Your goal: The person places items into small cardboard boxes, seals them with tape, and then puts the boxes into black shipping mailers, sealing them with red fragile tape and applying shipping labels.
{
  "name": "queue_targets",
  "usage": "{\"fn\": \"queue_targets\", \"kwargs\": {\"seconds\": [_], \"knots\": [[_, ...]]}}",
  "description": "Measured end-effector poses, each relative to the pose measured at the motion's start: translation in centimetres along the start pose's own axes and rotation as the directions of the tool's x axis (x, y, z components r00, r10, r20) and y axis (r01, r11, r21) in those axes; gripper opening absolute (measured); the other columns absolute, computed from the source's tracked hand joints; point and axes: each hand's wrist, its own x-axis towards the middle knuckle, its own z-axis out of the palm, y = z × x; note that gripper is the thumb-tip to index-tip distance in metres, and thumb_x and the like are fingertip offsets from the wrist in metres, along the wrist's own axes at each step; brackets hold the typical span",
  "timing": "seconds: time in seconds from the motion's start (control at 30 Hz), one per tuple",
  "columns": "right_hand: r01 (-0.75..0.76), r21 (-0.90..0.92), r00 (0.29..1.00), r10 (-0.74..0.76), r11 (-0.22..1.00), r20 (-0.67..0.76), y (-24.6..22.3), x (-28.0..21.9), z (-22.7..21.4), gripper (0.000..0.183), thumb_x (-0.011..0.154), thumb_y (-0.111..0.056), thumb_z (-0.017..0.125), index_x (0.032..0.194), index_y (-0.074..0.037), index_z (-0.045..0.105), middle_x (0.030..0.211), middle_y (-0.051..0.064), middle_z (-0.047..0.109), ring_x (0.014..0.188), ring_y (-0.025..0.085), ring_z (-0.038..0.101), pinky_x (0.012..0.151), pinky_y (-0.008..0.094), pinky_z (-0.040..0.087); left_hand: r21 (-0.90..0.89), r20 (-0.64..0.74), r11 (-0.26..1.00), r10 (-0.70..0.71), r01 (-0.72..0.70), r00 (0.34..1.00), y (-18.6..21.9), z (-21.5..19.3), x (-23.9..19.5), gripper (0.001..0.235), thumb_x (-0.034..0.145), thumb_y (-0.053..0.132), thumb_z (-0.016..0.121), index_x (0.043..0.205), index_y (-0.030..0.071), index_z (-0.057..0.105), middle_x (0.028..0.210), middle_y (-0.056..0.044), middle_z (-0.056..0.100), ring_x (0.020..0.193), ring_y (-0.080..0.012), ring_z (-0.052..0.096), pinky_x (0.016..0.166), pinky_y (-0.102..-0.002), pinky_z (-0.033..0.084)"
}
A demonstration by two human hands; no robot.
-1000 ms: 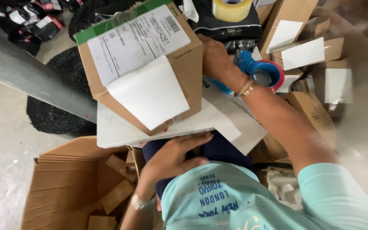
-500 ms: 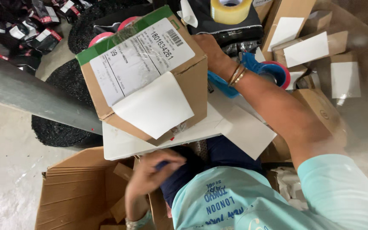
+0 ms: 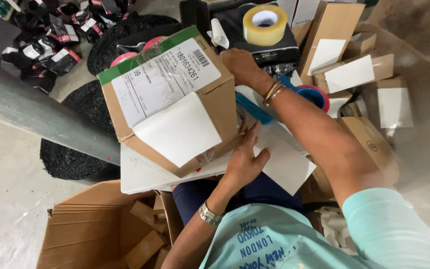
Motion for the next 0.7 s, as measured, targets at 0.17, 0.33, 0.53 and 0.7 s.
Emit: {"fn": "queue_targets", "kwargs": {"seconds": [0.17,0.33,0.53,0.7], "knots": [[-0.017,-0.049,0.996,0.021,0.999,0.082,-1.0,-0.1,-0.2,0.020,0.089,-0.029,0.072,0.086,-0.010,0.068,0.090,0.013,0.069,0.090,0.037,0.069,0.073,0.051,0.055,0.186,-0.097,0.982,0.064,-0.045,0.993,-2.4,1.1,1.2,0.078,0.093,0.018,0.068,0.156,-0.009,0.032,0.165,-0.037,0.023,0.157,-0.0467,0.024,0.126,-0.048,0.026],[-0.130,0.133,0.988,0.117,0.983,0.101,-2.4,0.2,-2.1,0.025,0.083,-0.032,0.074,0.082,-0.009,0.066,0.084,0.011,0.067,0.085,0.037,0.068,0.068,0.051,0.052,0.343,-0.028,0.939,0.047,-0.035,0.998,-2.0,1.0,1.6,0.077,0.091,0.021,0.074,0.152,-0.009,0.037,0.161,-0.037,0.022,0.154,-0.0485,0.022,0.122,-0.051,0.023],[-0.091,0.312,0.966,0.159,0.946,-0.203,1.2,1.4,0.5,0.017,0.083,-0.031,0.078,0.086,-0.015,0.076,0.089,0.012,0.067,0.087,0.034,0.068,0.075,0.045,0.055,0.134,0.210,0.991,-0.049,0.021,0.976,2.8,-1.5,-1.8,0.058,0.090,0.026,0.075,0.141,0.003,0.059,0.161,-0.026,0.041,0.147,-0.0409,0.045,0.114,-0.043,0.043],[-0.372,0.364,0.905,0.421,0.854,-0.063,5.1,3.7,5.9,0.027,0.081,-0.022,0.077,0.107,-0.012,0.077,0.099,0.019,0.070,0.092,0.036,0.067,0.081,0.042,0.054,0.095,0.299,0.995,-0.065,0.038,0.952,6.3,-3.6,-3.2,0.056,0.090,0.025,0.074,0.140,0.003,0.061,0.159,-0.023,0.045,0.146,-0.0386,0.045,0.114,-0.043,0.041]]}}
